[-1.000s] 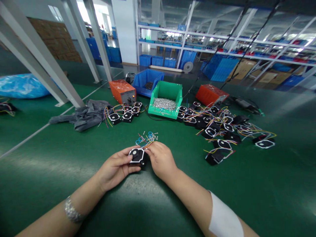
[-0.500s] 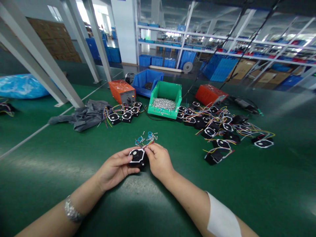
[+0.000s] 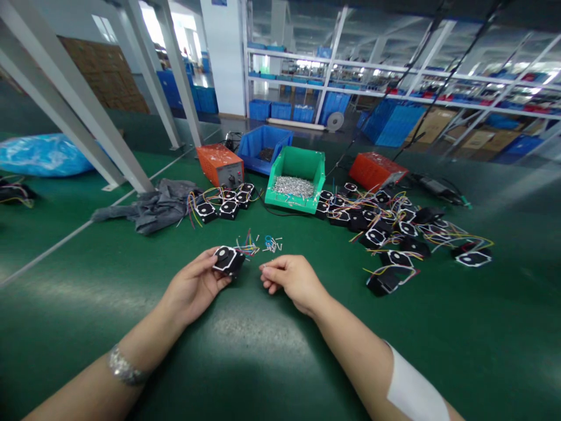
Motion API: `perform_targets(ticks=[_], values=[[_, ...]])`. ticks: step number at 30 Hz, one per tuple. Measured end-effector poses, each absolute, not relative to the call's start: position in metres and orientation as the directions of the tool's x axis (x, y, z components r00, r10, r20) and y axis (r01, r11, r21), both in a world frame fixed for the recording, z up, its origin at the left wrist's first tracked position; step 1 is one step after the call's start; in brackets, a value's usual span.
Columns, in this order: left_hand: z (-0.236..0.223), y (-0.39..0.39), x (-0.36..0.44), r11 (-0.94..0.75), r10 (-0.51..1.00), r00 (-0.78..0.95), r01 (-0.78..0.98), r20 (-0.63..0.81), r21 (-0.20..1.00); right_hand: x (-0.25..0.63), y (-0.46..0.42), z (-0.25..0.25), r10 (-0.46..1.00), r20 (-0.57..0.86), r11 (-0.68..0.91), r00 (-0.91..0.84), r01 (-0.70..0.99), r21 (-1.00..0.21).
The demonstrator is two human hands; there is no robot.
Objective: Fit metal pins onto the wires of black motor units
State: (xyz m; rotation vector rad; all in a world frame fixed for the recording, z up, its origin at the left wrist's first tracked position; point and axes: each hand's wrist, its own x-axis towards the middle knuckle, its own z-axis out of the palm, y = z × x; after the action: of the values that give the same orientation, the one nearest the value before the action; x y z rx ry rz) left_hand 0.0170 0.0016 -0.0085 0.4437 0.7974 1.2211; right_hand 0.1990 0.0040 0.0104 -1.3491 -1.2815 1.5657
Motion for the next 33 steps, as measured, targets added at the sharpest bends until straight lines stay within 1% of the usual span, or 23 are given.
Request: perform_targets(ticks=[2,4,7,9,12,15,16,18,19,21,24,27,30,32,33], values=[[-0.007,0.004,0.015,0.298,0.938,0.079,-0.677,-0.337,0.672,0.201,0.006,0.01,0.928,-0.319,-0.331,-0.193,-0.035,-0.943],[-0.004,0.004,0.015,0.305,0.933,0.069,-0.67,-0.353,0.677,0.202,0.008,0.01,0.928,-0.335,-0.355,-0.162,-0.118,-0.927],[-0.002,-0.001,0.018,0.325,0.942,0.131,-0.579,-0.309,0.748,0.201,0.008,0.009,0.942,-0.31,-0.328,-0.131,-0.154,-0.932],[-0.002,-0.005,0.021,0.342,0.94,0.198,-0.499,-0.279,0.796,0.2,0.007,0.01,0.965,-0.248,-0.257,-0.084,-0.131,-0.957],[-0.002,-0.011,0.026,0.365,0.923,0.281,-0.431,-0.262,0.825,0.198,0.002,0.012,0.996,-0.088,-0.088,0.0,-0.027,-0.996],[-0.003,-0.013,0.028,0.376,0.912,0.327,-0.419,-0.249,0.827,0.196,-0.004,0.017,0.997,0.017,0.03,-0.071,0.188,-0.982],[-0.003,-0.013,0.028,0.377,0.91,0.335,-0.418,-0.246,0.826,0.195,-0.006,0.018,0.993,0.048,0.078,-0.111,0.283,-0.956],[-0.002,-0.013,0.029,0.374,0.908,0.344,-0.416,-0.238,0.829,0.192,-0.011,0.021,0.973,0.139,0.211,-0.185,0.466,-0.859],[-0.002,-0.013,0.028,0.371,0.909,0.344,-0.416,-0.234,0.831,0.19,-0.013,0.022,0.956,0.199,0.285,-0.213,0.532,-0.798],[-0.002,-0.014,0.028,0.367,0.91,0.345,-0.412,-0.229,0.834,0.188,-0.016,0.023,0.912,0.32,0.41,-0.257,0.597,-0.689],[-0.002,-0.014,0.028,0.368,0.908,0.349,-0.407,-0.23,0.836,0.186,-0.017,0.021,0.848,0.444,0.519,-0.29,0.625,-0.583],[-0.003,-0.015,0.028,0.368,0.907,0.356,-0.412,-0.225,0.833,0.187,-0.016,0.015,0.777,0.52,0.605,-0.353,0.645,-0.467],[-0.004,-0.015,0.029,0.371,0.905,0.361,-0.42,-0.223,0.828,0.188,-0.016,0.009,0.682,0.583,0.699,-0.442,0.629,-0.341],[-0.004,-0.015,0.03,0.374,0.907,0.354,-0.435,-0.227,0.819,0.187,-0.017,0.008,0.657,0.593,0.726,-0.466,0.602,-0.332],[-0.004,-0.016,0.03,0.376,0.91,0.343,-0.446,-0.234,0.812,0.185,-0.018,0.008,0.669,0.584,0.722,-0.46,0.59,-0.362]])
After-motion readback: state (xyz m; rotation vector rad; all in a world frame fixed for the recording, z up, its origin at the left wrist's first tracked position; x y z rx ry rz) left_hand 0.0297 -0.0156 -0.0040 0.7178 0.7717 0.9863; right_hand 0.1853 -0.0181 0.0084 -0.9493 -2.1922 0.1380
